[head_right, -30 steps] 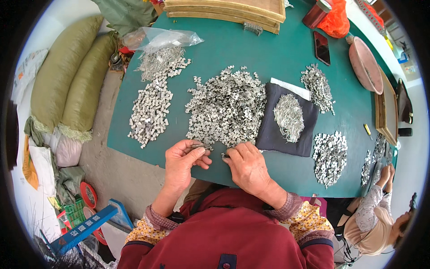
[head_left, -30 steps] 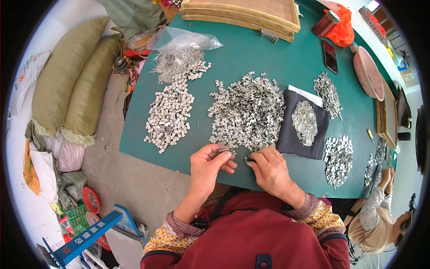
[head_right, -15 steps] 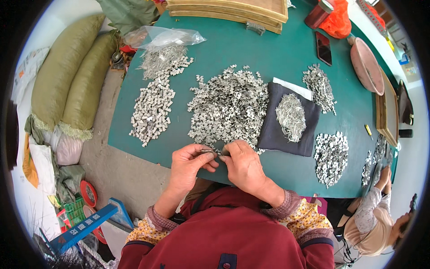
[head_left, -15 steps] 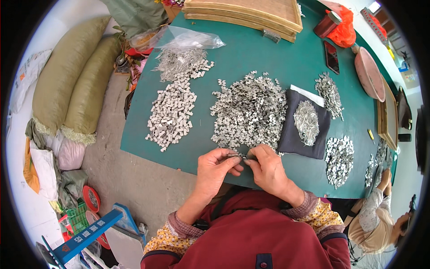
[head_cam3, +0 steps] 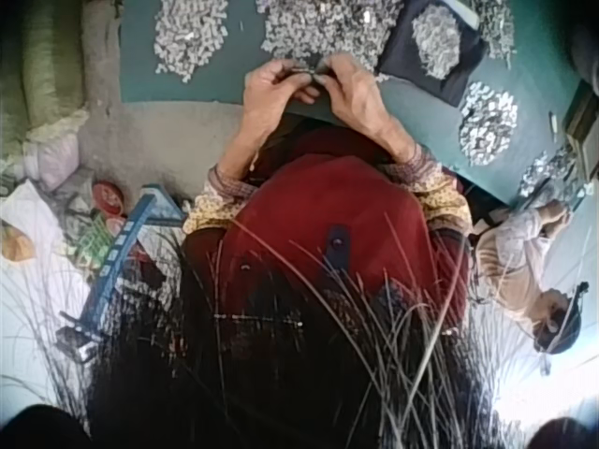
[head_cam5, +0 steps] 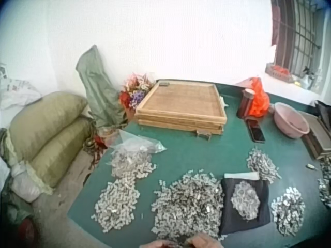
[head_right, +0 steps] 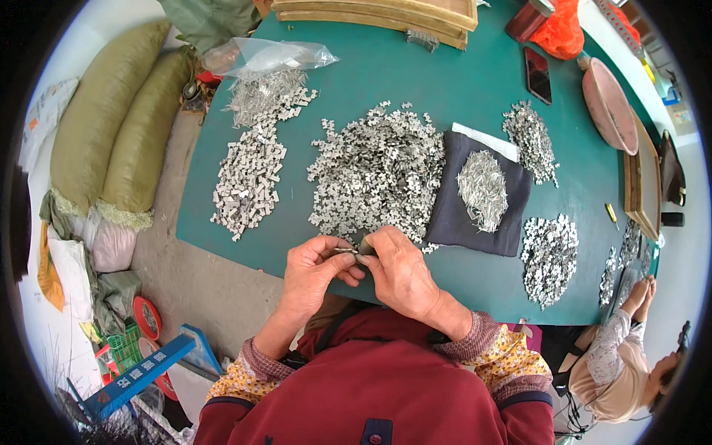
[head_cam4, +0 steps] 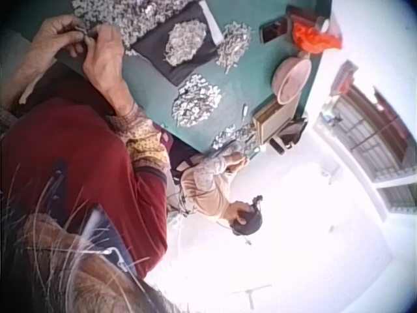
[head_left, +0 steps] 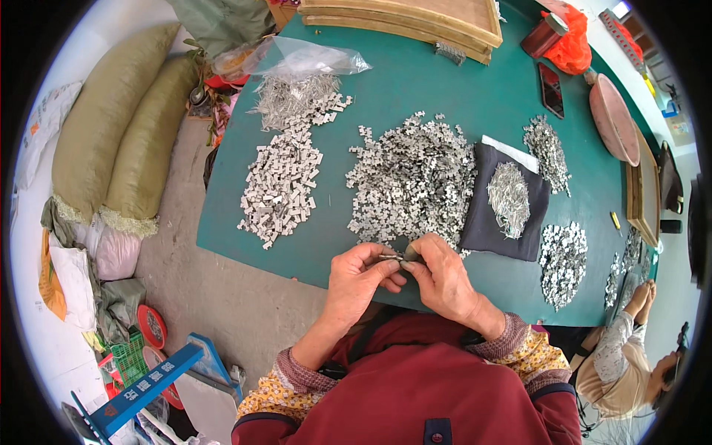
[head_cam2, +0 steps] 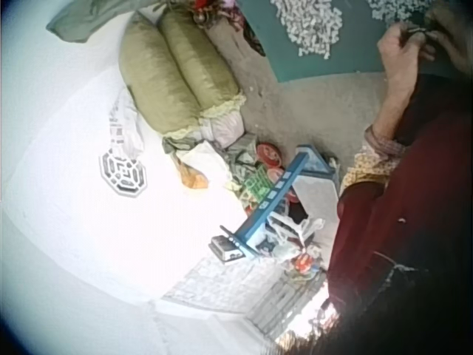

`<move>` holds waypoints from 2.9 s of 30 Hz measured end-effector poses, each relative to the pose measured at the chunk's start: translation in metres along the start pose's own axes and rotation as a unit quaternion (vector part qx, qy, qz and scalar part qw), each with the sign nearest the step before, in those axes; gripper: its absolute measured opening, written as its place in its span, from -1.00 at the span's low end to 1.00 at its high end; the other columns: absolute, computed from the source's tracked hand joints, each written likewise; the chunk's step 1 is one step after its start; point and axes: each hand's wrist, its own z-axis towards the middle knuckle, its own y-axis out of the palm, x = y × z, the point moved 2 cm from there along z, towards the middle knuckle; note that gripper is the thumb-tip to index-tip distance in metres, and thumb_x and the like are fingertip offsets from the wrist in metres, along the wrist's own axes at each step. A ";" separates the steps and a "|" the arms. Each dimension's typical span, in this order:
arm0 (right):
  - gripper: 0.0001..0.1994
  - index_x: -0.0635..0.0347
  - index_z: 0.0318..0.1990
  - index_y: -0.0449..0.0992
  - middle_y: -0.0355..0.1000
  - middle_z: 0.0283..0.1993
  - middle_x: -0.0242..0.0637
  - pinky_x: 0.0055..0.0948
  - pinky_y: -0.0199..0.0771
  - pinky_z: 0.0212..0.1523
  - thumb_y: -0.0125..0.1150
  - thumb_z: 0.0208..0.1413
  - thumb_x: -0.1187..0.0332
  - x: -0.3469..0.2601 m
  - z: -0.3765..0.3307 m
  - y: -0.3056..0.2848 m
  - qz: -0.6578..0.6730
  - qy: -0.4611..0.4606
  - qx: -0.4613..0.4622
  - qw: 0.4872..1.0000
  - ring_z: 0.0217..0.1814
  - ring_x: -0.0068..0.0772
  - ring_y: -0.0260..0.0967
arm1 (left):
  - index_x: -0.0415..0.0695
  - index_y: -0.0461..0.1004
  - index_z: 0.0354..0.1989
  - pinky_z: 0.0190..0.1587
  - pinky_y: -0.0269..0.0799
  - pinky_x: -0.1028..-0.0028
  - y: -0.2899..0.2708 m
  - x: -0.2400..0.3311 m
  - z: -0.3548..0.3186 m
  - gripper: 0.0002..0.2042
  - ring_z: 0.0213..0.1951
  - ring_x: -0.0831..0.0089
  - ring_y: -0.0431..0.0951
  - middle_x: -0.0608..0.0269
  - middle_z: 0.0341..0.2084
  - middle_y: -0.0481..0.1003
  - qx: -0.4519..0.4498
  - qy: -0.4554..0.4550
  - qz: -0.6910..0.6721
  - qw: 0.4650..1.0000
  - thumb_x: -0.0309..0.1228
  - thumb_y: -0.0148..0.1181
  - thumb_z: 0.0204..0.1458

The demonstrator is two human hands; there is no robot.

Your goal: The person picks up metal components and pins from piles on a table, assembles them into a chain by hand, and places the finished units back onto the table.

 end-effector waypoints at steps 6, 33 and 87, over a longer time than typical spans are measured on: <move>-0.82 0.28 -0.23 0.34 0.34 -0.33 -0.09 -0.20 0.37 -0.28 0.15 0.01 0.62 -0.001 -0.001 0.003 0.041 0.017 0.005 0.999 -0.29 -0.02 0.34 | -0.37 0.41 -0.21 -0.40 0.62 0.44 0.001 0.003 -0.001 -0.92 -0.42 0.31 0.64 0.02 -0.42 0.56 -0.017 0.001 -0.006 1.000 -0.64 0.06 0.15; -0.83 0.28 -0.23 0.37 0.35 -0.35 -0.11 -0.27 0.38 -0.32 0.11 0.02 0.67 -0.008 0.002 0.008 0.057 -0.012 0.057 0.997 -0.36 -0.09 0.35 | -0.44 0.46 -0.06 -0.34 0.66 0.40 0.006 0.002 -0.009 -0.80 -0.39 0.26 0.65 -0.04 -0.35 0.58 -0.013 0.042 -0.042 0.998 -0.63 0.05 0.18; -0.92 0.30 -0.24 0.36 0.33 -0.42 -0.27 -0.45 0.34 -0.38 0.12 0.16 0.53 0.006 -0.013 -0.043 0.229 0.093 0.179 0.952 -0.42 -0.51 0.26 | -0.40 0.48 -0.17 -0.45 0.61 0.43 0.078 0.037 0.013 -0.86 -0.46 0.34 0.62 0.06 -0.40 0.57 -0.043 0.072 0.022 0.996 -0.59 0.13 0.14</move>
